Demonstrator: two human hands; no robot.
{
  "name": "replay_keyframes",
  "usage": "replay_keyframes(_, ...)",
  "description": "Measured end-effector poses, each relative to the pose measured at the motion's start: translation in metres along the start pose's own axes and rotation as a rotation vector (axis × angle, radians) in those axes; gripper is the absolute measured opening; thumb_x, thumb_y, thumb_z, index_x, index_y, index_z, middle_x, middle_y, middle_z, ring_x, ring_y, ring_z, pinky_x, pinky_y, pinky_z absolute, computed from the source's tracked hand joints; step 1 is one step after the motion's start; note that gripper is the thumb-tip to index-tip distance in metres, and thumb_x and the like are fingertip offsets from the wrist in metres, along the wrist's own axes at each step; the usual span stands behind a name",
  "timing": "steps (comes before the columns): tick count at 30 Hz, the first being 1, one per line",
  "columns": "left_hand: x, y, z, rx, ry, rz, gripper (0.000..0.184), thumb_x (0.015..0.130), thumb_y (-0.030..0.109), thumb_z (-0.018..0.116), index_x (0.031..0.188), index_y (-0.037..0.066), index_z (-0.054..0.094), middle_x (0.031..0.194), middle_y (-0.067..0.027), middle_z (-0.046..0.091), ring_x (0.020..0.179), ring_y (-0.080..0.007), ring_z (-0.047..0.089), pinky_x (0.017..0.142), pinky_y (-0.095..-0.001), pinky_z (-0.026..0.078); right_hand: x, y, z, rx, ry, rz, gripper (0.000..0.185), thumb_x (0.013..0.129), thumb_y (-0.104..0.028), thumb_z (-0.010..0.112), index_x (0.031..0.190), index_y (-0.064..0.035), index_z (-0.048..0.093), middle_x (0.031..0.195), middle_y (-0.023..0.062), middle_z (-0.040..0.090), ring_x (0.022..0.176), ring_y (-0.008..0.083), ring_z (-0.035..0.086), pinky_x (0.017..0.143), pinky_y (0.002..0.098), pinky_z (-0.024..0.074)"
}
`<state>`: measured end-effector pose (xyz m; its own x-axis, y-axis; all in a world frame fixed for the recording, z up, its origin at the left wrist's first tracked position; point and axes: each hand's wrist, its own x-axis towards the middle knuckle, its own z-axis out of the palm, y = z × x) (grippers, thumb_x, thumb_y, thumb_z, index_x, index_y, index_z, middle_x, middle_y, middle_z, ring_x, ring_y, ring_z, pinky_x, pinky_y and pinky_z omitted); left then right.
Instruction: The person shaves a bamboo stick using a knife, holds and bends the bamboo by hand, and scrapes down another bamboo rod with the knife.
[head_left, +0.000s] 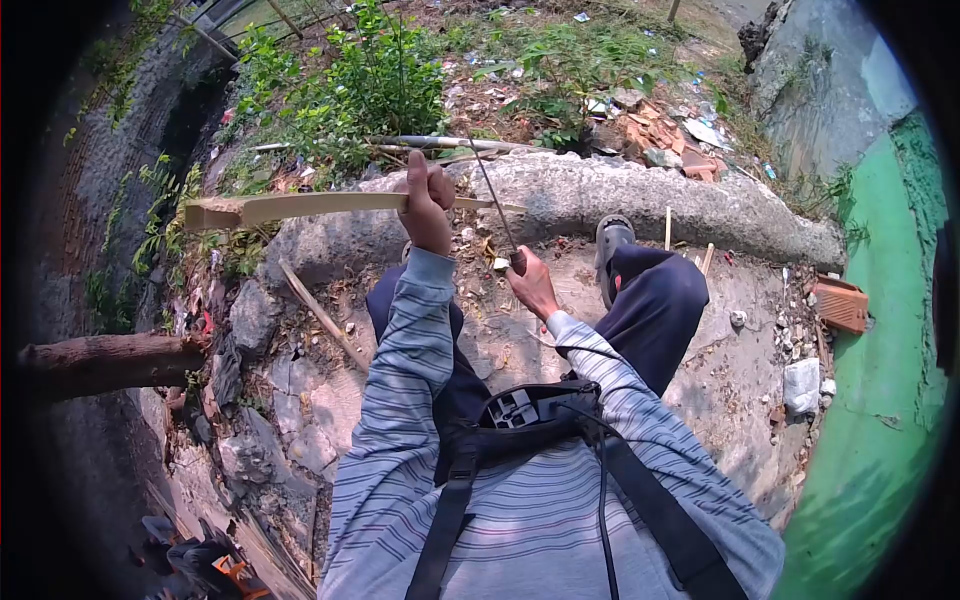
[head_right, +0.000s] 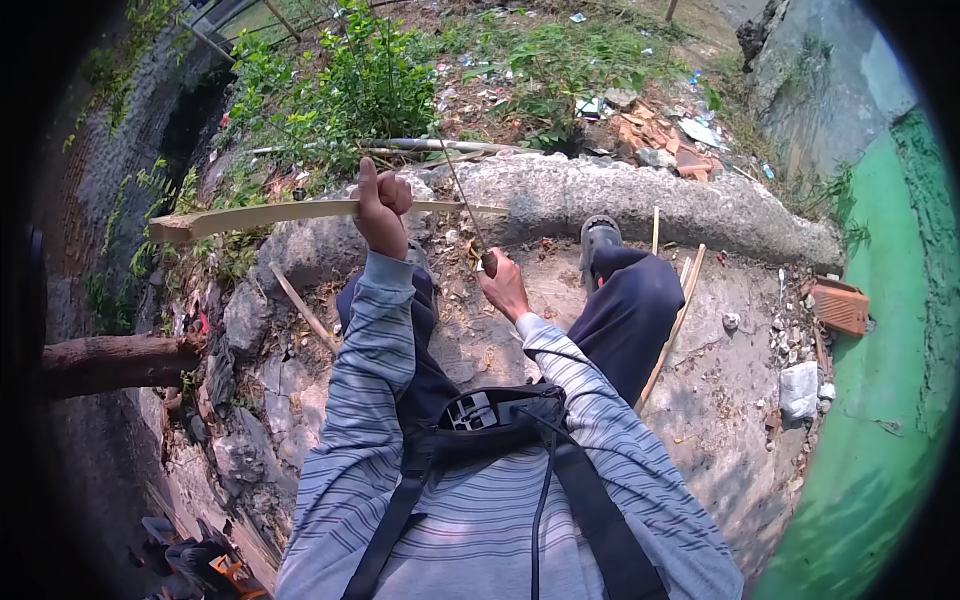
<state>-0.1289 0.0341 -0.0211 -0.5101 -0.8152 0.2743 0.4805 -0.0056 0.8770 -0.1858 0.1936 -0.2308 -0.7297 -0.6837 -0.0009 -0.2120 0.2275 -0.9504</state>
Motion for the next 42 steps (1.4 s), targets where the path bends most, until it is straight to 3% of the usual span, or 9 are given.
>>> replay_keyframes(8,0.017,-0.003,-0.010,-0.075,0.004,-0.007,0.064,0.105,0.046,0.047,0.055,0.016,0.021,0.051,0.0056,0.020,0.043,-0.0080,0.017,0.043,-0.0313,0.011,0.005,0.026,0.003,-0.015,0.043,0.041,0.014,0.082,-0.009,0.059,0.087,-0.0005,0.050,0.066,0.0158,0.049,0.062,0.0249,0.049,0.061,0.0402,0.0444)
replay_keyframes(9,0.018,-0.004,-0.011,-0.074,0.025,0.008,0.063,0.106,0.045,0.046,0.056,0.016,0.021,0.051,0.0056,0.019,0.042,-0.0081,0.016,0.043,-0.0316,0.011,0.005,0.024,0.004,-0.069,0.010,0.078,0.019,0.087,-0.017,0.063,0.096,-0.0023,0.055,0.081,0.0250,0.063,0.082,0.0461,0.064,0.067,0.0468,0.0489)
replay_keyframes(12,0.019,-0.003,-0.016,-0.102,-0.020,-0.022,0.063,0.106,0.046,0.045,0.056,0.017,0.020,0.051,0.0055,0.018,0.042,-0.0082,0.016,0.043,-0.0317,0.011,0.001,0.021,0.007,-0.045,0.026,-0.012,0.018,0.087,-0.015,0.063,0.096,-0.0025,0.055,0.081,0.0244,0.062,0.084,0.0474,0.064,0.067,0.0469,0.0491)
replay_keyframes(17,0.017,-0.001,-0.013,-0.070,-0.014,-0.013,0.062,0.106,0.046,0.044,0.056,0.018,0.019,0.052,0.0059,0.012,0.043,-0.0090,0.012,0.045,-0.0329,0.012,-0.002,0.035,0.006,-0.020,0.043,-0.022,0.017,0.085,-0.013,0.061,0.097,-0.0023,0.055,0.081,0.0232,0.062,0.079,0.0440,0.064,0.069,0.0457,0.0498)
replay_keyframes(19,0.016,0.000,-0.013,-0.056,0.020,-0.020,0.062,0.106,0.046,0.043,0.056,0.018,0.019,0.052,0.0060,0.012,0.044,-0.0091,0.012,0.045,-0.0332,0.012,-0.003,0.043,0.002,0.000,-0.038,0.124,0.020,0.083,-0.014,0.062,0.099,-0.0025,0.056,0.082,0.0228,0.063,0.078,0.0410,0.065,0.069,0.0456,0.0497)
replay_keyframes(22,0.015,-0.003,-0.016,-0.053,0.018,-0.018,0.062,0.106,0.045,0.043,0.057,0.018,0.019,0.053,0.0059,0.012,0.044,-0.0090,0.012,0.045,-0.0331,0.012,-0.003,0.040,0.009,-0.031,-0.008,0.130,0.022,0.083,-0.016,0.062,0.100,-0.0030,0.056,0.081,0.0230,0.064,0.079,0.0403,0.066,0.070,0.0458,0.0495)
replay_keyframes(30,0.016,-0.003,-0.016,-0.087,-0.005,0.007,0.062,0.107,0.044,0.044,0.057,0.017,0.020,0.051,0.0059,0.018,0.042,-0.0077,0.016,0.043,-0.0311,0.011,-0.007,0.045,0.007,-0.014,0.027,-0.020,0.020,0.082,-0.013,0.061,0.100,-0.0029,0.057,0.081,0.0227,0.064,0.078,0.0390,0.065,0.070,0.0445,0.0497)
replay_keyframes(33,0.015,-0.003,-0.018,-0.089,0.010,-0.008,0.062,0.107,0.043,0.044,0.057,0.016,0.020,0.052,0.0058,0.017,0.042,-0.0077,0.016,0.043,-0.0310,0.011,-0.010,0.053,0.002,-0.015,-0.027,0.181,0.018,0.081,-0.012,0.060,0.096,-0.0011,0.058,0.081,0.0209,0.064,0.076,0.0355,0.065,0.071,0.0426,0.0506)
replay_keyframes(42,0.015,-0.004,-0.017,-0.027,-0.012,-0.008,0.063,0.107,0.048,0.039,0.056,0.017,0.020,0.049,0.0055,0.015,0.043,-0.0089,0.013,0.044,-0.0323,0.011,-0.011,0.029,0.005,-0.049,0.011,0.041,0.018,0.083,-0.013,0.063,0.096,-0.0026,0.057,0.080,0.0202,0.065,0.074,0.0369,0.065,0.069,0.0423,0.0502)
